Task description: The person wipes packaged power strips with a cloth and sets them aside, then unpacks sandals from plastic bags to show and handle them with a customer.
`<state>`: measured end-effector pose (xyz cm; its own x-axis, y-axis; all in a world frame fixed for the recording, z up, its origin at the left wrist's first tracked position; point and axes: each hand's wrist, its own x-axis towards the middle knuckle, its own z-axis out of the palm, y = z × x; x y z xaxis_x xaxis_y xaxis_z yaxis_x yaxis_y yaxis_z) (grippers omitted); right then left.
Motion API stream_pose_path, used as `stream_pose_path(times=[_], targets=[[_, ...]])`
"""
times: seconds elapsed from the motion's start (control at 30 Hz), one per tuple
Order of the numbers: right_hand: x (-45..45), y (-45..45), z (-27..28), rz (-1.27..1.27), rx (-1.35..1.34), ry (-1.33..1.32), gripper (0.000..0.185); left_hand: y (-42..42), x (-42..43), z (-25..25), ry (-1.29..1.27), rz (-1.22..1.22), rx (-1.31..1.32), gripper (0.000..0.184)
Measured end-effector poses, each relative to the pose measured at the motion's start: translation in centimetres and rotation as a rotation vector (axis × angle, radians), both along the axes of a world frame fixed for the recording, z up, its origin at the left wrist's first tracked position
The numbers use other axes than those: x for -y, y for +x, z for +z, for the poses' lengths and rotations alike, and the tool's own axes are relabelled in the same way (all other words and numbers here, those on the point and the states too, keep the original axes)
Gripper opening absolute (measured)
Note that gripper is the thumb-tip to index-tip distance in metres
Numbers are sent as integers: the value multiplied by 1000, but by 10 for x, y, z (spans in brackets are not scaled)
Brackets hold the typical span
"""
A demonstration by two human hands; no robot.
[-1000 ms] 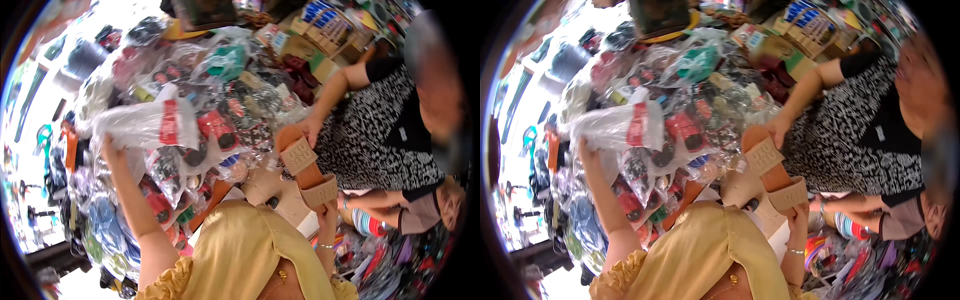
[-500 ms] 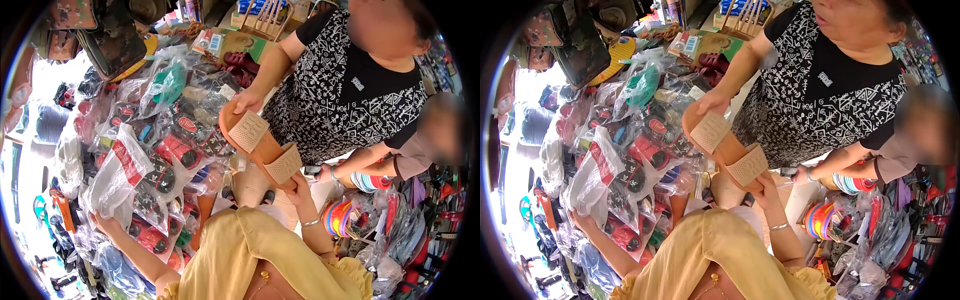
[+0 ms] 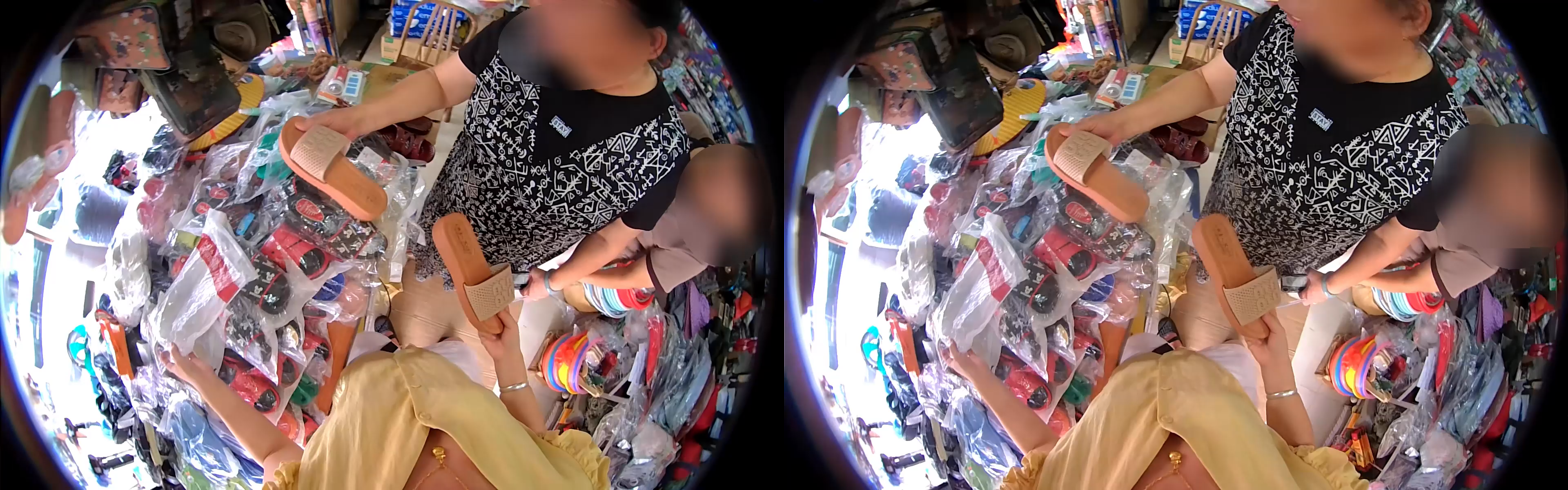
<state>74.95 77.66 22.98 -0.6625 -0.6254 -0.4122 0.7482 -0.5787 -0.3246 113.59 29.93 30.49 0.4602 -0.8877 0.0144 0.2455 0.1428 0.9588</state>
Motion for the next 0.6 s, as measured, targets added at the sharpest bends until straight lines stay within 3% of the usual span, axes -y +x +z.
stream_pose_path(times=[0.17, 0.27, 0.3, 0.37, 0.43, 0.5, 0.6], targets=[[2, 1, 22, 34, -31, 65, 38, 7, -58, 9, 35, 80, -21, 60], [-9, -2, 23, 66, -53, 124, 38, 61, -83, -46, -48, 13, 60, 61], [-15, -2, 21, 100, -79, 91, 38, 51, -109, -32, -32, 39, -112, 60], [-28, -3, 21, 153, -81, 91, 42, 49, -152, -27, -48, 13, -152, 54], [-47, 2, 18, 202, -76, 97, 46, 77, -184, -52, -56, -13, -161, 52], [-58, -1, 18, 268, -123, 82, 43, 71, -231, -40, 95, 91, -96, 50], [-62, 0, 10, 379, -123, 61, 42, 74, -284, -43, 114, 166, -121, 47]])
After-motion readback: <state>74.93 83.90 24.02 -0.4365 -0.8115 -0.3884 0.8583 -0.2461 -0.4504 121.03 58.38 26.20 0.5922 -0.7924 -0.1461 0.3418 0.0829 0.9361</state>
